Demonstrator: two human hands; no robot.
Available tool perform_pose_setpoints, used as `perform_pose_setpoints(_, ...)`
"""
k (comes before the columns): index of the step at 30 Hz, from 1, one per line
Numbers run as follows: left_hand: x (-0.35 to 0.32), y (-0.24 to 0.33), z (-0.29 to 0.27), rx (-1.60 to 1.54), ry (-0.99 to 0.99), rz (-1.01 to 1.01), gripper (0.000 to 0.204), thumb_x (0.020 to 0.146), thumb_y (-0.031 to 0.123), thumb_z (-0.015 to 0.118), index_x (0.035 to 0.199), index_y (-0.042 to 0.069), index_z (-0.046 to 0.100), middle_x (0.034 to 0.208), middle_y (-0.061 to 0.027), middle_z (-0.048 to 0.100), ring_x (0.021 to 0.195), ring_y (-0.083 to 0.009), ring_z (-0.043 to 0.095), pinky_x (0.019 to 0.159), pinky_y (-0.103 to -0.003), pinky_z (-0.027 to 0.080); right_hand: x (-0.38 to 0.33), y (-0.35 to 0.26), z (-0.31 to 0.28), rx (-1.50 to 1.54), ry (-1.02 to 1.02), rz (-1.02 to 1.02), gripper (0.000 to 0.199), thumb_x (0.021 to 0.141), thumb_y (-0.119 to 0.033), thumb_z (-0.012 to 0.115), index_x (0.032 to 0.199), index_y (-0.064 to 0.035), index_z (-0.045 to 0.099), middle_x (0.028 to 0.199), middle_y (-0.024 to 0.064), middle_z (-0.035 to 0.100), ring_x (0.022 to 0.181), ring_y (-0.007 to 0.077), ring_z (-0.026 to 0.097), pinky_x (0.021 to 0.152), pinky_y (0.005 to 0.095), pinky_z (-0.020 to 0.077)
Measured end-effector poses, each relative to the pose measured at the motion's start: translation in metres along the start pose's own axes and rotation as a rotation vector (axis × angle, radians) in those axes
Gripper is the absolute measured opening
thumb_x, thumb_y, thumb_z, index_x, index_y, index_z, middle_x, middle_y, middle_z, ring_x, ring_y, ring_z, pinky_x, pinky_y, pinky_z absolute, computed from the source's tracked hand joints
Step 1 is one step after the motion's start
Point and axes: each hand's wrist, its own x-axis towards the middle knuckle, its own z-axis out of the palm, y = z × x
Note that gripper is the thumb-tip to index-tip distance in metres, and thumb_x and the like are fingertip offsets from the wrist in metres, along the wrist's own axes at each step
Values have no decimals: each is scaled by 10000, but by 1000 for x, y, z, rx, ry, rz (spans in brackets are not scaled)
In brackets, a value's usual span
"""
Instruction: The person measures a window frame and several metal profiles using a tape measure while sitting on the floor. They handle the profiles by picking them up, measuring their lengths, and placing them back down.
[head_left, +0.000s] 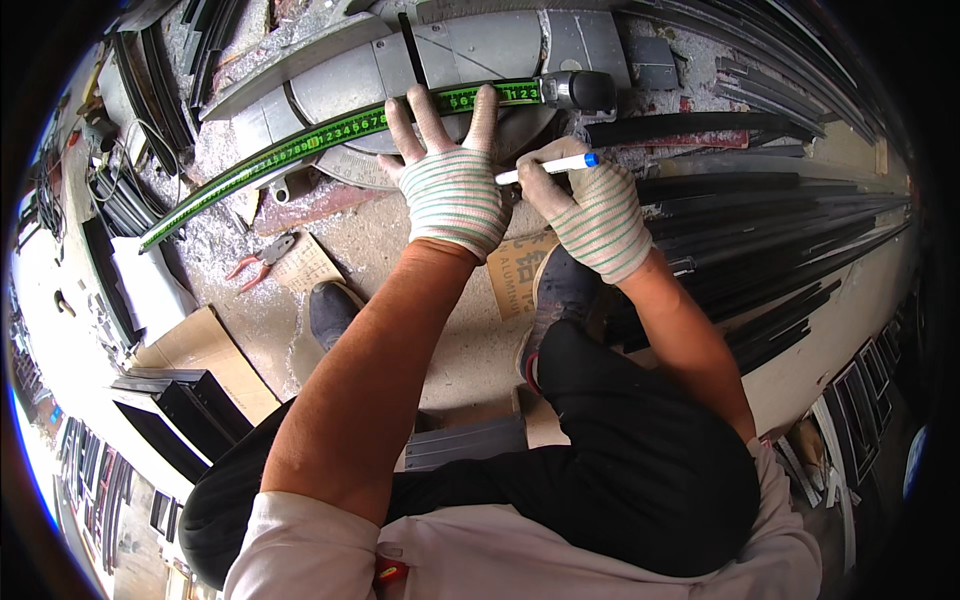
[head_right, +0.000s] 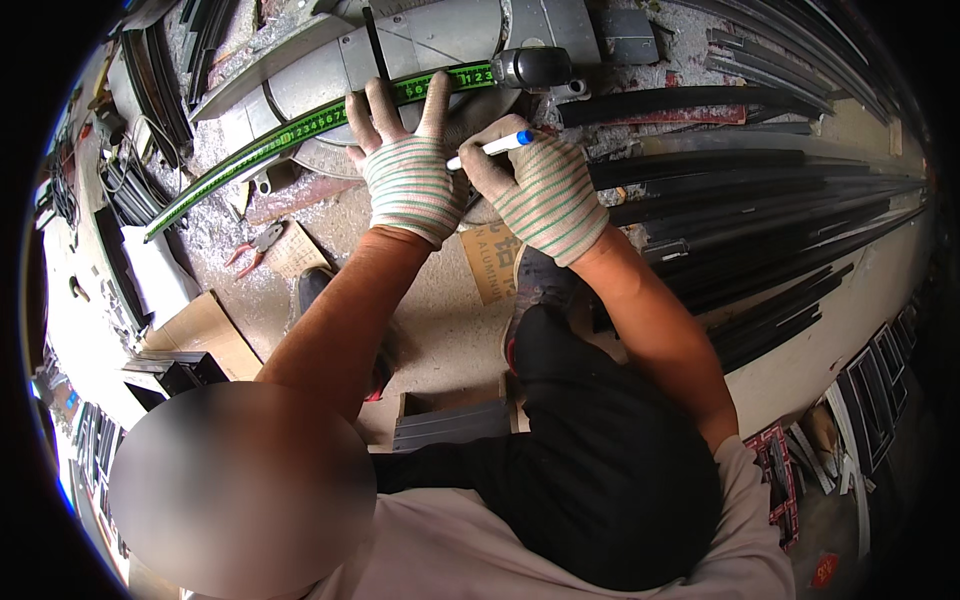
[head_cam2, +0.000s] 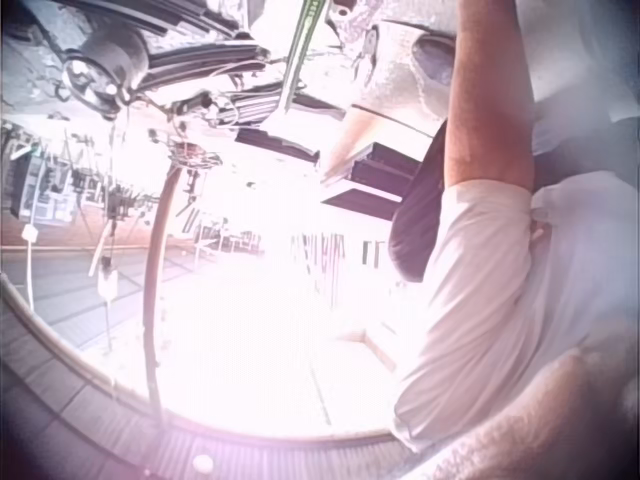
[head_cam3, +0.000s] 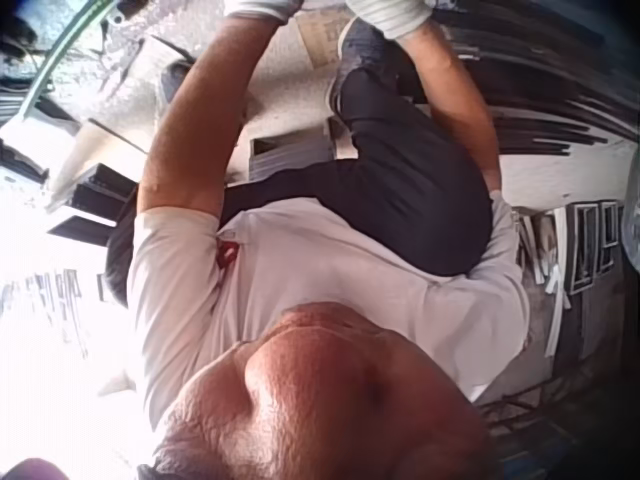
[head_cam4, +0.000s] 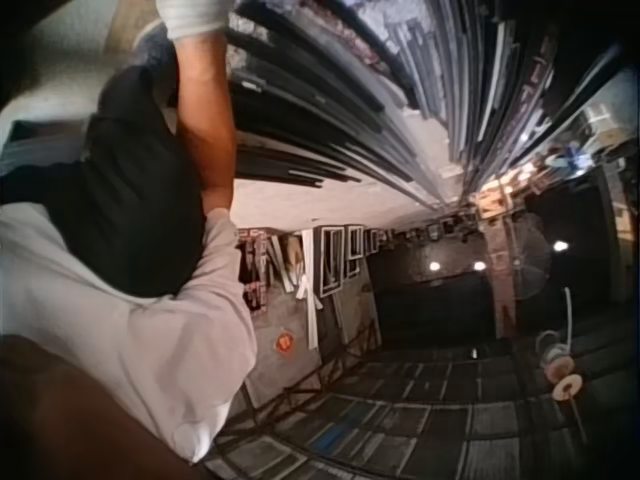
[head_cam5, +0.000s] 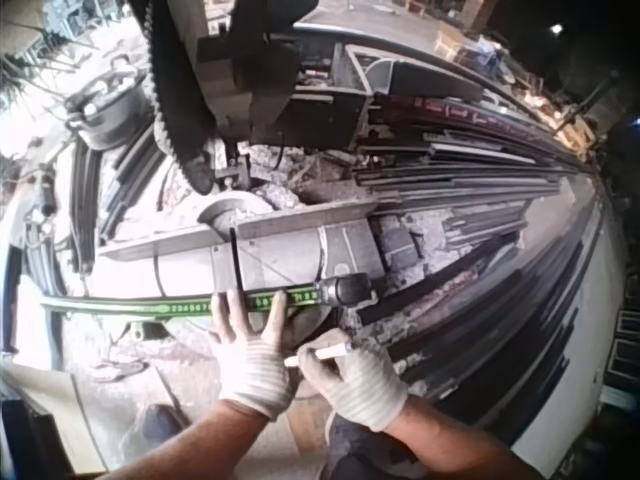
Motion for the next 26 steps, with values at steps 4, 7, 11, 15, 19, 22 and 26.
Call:
perform_pose_setpoints(4,0,0,2,-8,29,0,951,717,341,853,1534,338,366,1594,-317,127,1481,-569,63,1045,-814,233,0,1,7,-56,44,66,173,951,-198,684,1013,-38,659,827,113,732,733,220,721,663,334,566)
perform_pose_setpoints(7,0,-1,1,-6,30,5,932,728,338,845,1531,339,372,1594,-314,128,1482,-566,68,1046,-813,237,3,7,8,265,11,-37,166,943,-175,694,1013,-27,667,824,106,729,731,186,711,662,322,562)
perform_pose_setpoints(11,-1,-2,1,-3,23,-2,909,742,326,832,1529,338,378,1595,-312,126,1483,-563,69,1052,-808,236,3,14,9,370,-50,-57,149,938,-153,700,1022,-32,676,834,97,729,735,160,703,664,309,562)
perform_pose_setpoints(15,-1,-1,1,-7,25,3,892,757,317,820,1531,338,376,1595,-314,128,1484,-563,70,1060,-803,232,1,10,13,295,10,43,177,927,-177,722,1004,-29,662,825,96,724,726,176,705,662,309,561)
perform_pose_setpoints(19,-1,-2,3,-11,27,13,873,771,228,783,1533,336,372,1594,-316,136,1480,-569,79,1057,-809,223,1,10,7,206,138,176,192,953,-203,693,863,-39,652,655,31,641,558,136,583,532,290,463)
perform_pose_setpoints(22,-1,-6,5,13,31,33,899,749,184,772,1537,337,365,1594,-317,143,1475,-578,84,1052,-810,228,13,-11,-20,458,277,293,320,1020,-318,608,815,-79,551,559,-38,496,507,42,441,472,241,349)
perform_pose_setpoints(26,0,0,4,19,5,-10,1029,693,177,827,1558,367,303,1598,-300,114,1468,-584,78,1063,-790,259,16,-14,-24,514,264,125,313,1001,-331,650,920,-30,619,634,-17,547,568,45,472,528,228,392)
